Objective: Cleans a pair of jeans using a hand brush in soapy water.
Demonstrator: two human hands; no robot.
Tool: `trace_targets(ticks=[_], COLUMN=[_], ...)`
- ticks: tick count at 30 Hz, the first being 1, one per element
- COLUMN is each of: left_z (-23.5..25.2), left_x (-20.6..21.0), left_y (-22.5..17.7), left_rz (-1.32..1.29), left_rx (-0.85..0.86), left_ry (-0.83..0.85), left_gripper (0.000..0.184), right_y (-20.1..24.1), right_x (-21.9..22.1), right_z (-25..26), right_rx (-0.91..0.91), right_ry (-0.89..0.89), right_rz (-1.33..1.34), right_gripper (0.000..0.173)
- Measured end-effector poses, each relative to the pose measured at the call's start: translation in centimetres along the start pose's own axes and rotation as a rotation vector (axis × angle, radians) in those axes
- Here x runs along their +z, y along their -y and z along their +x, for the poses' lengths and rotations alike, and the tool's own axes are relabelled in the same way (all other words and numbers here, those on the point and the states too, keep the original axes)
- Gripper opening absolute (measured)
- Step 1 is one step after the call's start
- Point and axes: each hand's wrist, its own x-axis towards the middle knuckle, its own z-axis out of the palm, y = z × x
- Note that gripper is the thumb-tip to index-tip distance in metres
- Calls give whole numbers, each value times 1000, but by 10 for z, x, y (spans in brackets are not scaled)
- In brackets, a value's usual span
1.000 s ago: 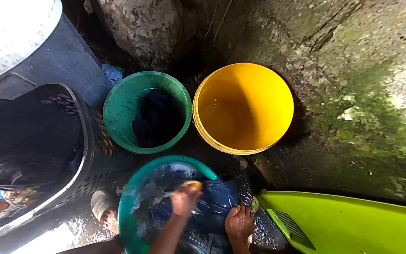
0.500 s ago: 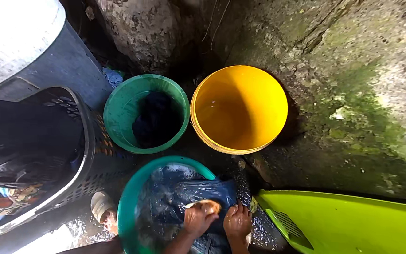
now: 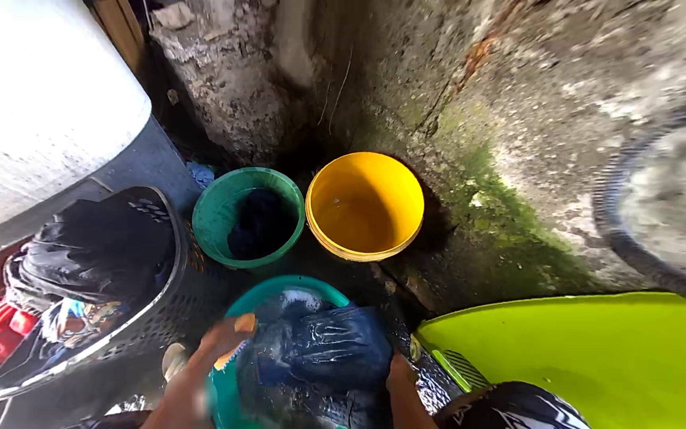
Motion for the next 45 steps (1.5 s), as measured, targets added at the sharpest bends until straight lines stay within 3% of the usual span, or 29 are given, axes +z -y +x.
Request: trace_targets(ticks=[2,6,10,13,16,19,20,23,26,29,32,37,42,43,45], left_z=[-33,-100,-126,-114,-106,-100,-99,-99,-99,-105,-107,-109,-109,-108,-107], left_x=[-34,-76,-76,-59,-58,-66,-67,-65,-58,-55,-53,-53,-52,-52,-53], left_y=[-14,-28,-16,-2,1,6,7,8,3,-6,-12,-20,-19,-18,-17], left_rz=[53,97,-21,-185,-151,-104,-73,46,58,48,75,115,143,152,169], left_rx=[89,247,367,384,349,312,293,238,243,249,252,260,254,250,238], left_ry=[-56,-107,-117,-220,-290,-313,-304,-234,-169,-104,-72,-38,-3,1,0], left_gripper=[58,48,41,38,39,40,41,43,47,56,63,68,66,65,65], right_y=[18,52,59,39,15,2,0,1,4,-6,-5,-15,-61,-67,-73], right_x=[-14,-10,0,21,45,77,84,72,24,-11,-5,37,54,57,61], right_z=[-31,-85,-186,-261,-307,-297,-285,-232,-172,-126,-123,-188,-214,-212,-202], right_rx=[15,-236,-393,-532,-734,-965,-1026,-1063,-942,-738,-588,-566,-754,-806,-887], right_ry=[-46,-64,311,537,780,1051,1030,665,204,30,152,592,1265,1317,1196], right_rz=[101,316,454,307,52,-255,-363,-591,-572,-544,-733,-861,-792,-831,-975], right_gripper=[56,51,46,41,45,50,47,42,53,73,62,43,50,51,42])
